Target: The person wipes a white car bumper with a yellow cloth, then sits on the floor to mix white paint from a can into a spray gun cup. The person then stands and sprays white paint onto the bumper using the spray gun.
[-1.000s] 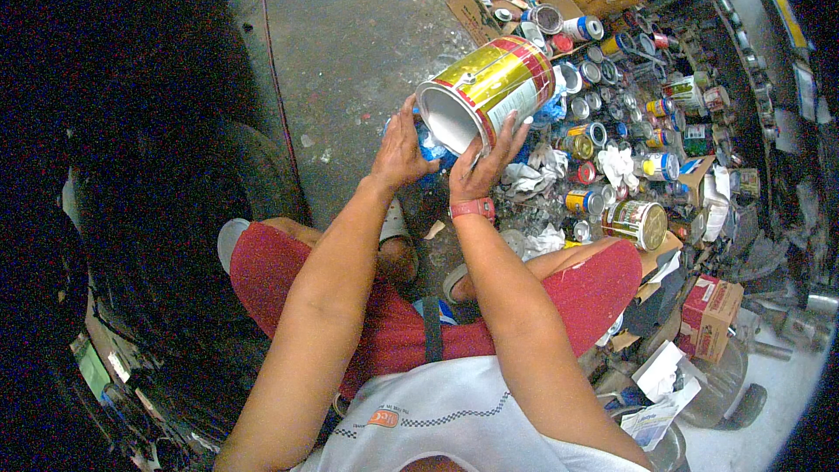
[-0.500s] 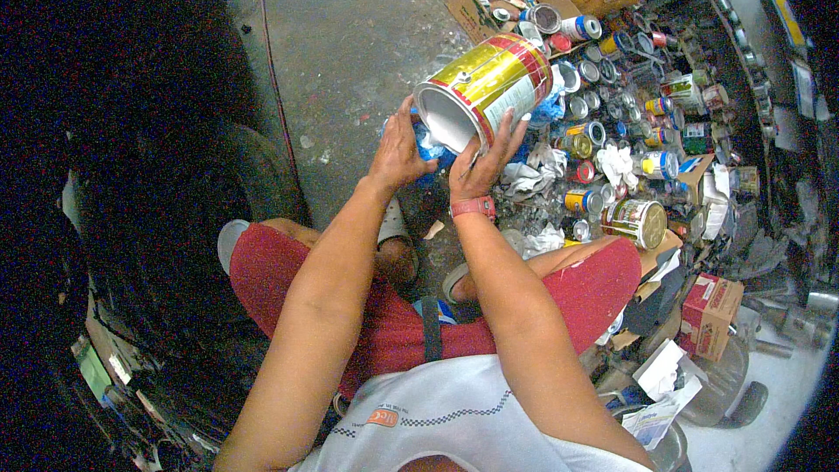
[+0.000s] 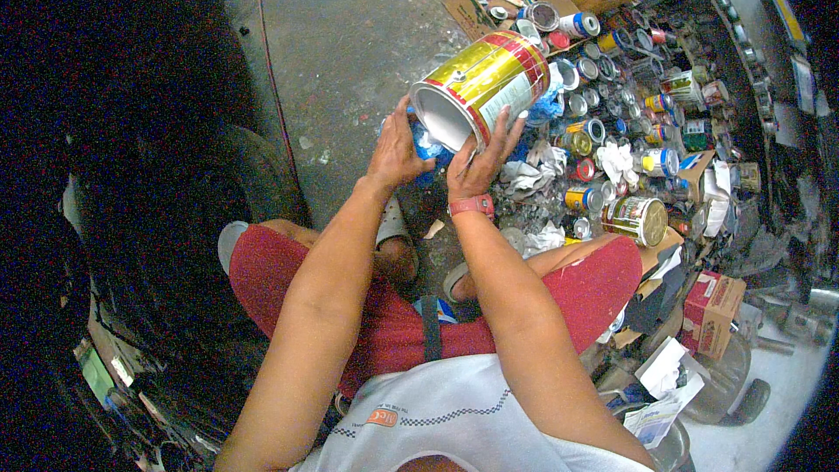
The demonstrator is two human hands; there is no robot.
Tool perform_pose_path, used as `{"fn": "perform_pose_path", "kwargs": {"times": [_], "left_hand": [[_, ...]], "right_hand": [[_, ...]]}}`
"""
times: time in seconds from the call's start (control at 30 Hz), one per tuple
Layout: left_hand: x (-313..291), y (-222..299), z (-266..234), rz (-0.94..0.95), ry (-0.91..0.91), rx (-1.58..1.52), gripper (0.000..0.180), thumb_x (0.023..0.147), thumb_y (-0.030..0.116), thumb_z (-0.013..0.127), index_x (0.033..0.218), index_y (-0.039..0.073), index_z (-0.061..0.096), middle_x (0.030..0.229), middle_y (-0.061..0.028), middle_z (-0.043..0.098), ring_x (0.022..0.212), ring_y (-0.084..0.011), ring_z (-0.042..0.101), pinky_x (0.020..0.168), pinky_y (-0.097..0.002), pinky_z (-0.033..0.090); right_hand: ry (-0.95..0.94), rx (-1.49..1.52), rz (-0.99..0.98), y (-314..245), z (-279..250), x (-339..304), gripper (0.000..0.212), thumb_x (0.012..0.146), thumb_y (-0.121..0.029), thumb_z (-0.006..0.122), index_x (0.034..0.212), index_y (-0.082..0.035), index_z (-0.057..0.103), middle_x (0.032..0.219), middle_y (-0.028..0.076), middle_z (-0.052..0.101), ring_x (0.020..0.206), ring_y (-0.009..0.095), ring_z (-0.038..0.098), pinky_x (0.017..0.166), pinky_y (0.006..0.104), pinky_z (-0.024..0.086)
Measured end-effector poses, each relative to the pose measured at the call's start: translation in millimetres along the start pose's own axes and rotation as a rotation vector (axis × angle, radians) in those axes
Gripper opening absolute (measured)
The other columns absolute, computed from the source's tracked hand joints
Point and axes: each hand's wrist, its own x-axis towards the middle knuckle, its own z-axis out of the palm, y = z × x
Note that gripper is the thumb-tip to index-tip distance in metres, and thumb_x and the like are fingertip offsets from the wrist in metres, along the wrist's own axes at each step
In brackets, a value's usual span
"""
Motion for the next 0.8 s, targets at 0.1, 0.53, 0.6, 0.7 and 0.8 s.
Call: {"fn": "perform_pose_path", "kwargs": {"times": [0.1, 0.53, 0.6, 0.7, 0.8], "left_hand": [[0.2, -0.7, 0.6, -0.004, 0.001, -0.003, 0.133, 0.059, 0.016, 0.098, 0.165, -0.001, 0.019, 0.138, -0.0274, 0.065, 0.132, -0.0466, 0.057, 0.120, -0.0499, 0.044], [0.5, -4.5, 3.9, -0.008, 0.001, -0.005, 0.137, 0.058, 0.016, 0.100, 0.167, 0.001, 0.018, 0.139, -0.0269, 0.063, 0.132, -0.0450, 0.057, 0.120, -0.0498, 0.044], [0.1, -5.7, 3.9, -0.007, 0.005, -0.004, 0.137, 0.058, 0.016, 0.101, 0.167, 0.001, 0.018, 0.140, -0.0271, 0.063, 0.133, -0.0448, 0.058, 0.120, -0.0499, 0.045], [-0.2, -6.4, 4.5, -0.006, 0.008, -0.003, 0.137, 0.058, 0.017, 0.101, 0.167, 0.002, 0.018, 0.140, -0.0271, 0.063, 0.133, -0.0447, 0.058, 0.120, -0.0497, 0.045], [0.0, -6.5, 5.2, -0.023, 0.000, 0.000, 0.138, 0.058, 0.017, 0.101, 0.167, 0.002, 0.017, 0.140, -0.0272, 0.063, 0.134, -0.0446, 0.058, 0.120, -0.0498, 0.045]], "right_hand": [[0.006, 0.027, -0.020, 0.8, 0.1, 0.1, 0.066, 0.112, -0.037, 0.052, 0.169, -0.006, 0.037, 0.173, 0.038, 0.020, 0.160, 0.054, 0.027, 0.128, 0.0588, 0.030], [0.002, 0.029, -0.016, -0.1, 0.2, 0.7, 0.065, 0.111, -0.032, 0.052, 0.169, -0.007, 0.038, 0.173, 0.036, 0.021, 0.160, 0.054, 0.028, 0.128, 0.0591, 0.029], [-0.005, 0.031, -0.020, -0.2, 0.5, 0.6, 0.065, 0.111, -0.032, 0.053, 0.169, -0.007, 0.038, 0.173, 0.036, 0.021, 0.160, 0.054, 0.028, 0.128, 0.0591, 0.029], [-0.013, 0.021, -0.027, 0.5, 0.2, 0.7, 0.066, 0.111, -0.032, 0.053, 0.169, -0.007, 0.037, 0.173, 0.036, 0.021, 0.160, 0.054, 0.027, 0.129, 0.0592, 0.029], [-0.013, 0.010, -0.031, 1.8, 0.1, 1.0, 0.066, 0.111, -0.032, 0.053, 0.169, -0.006, 0.037, 0.174, 0.037, 0.021, 0.160, 0.054, 0.027, 0.129, 0.0594, 0.028]]}}
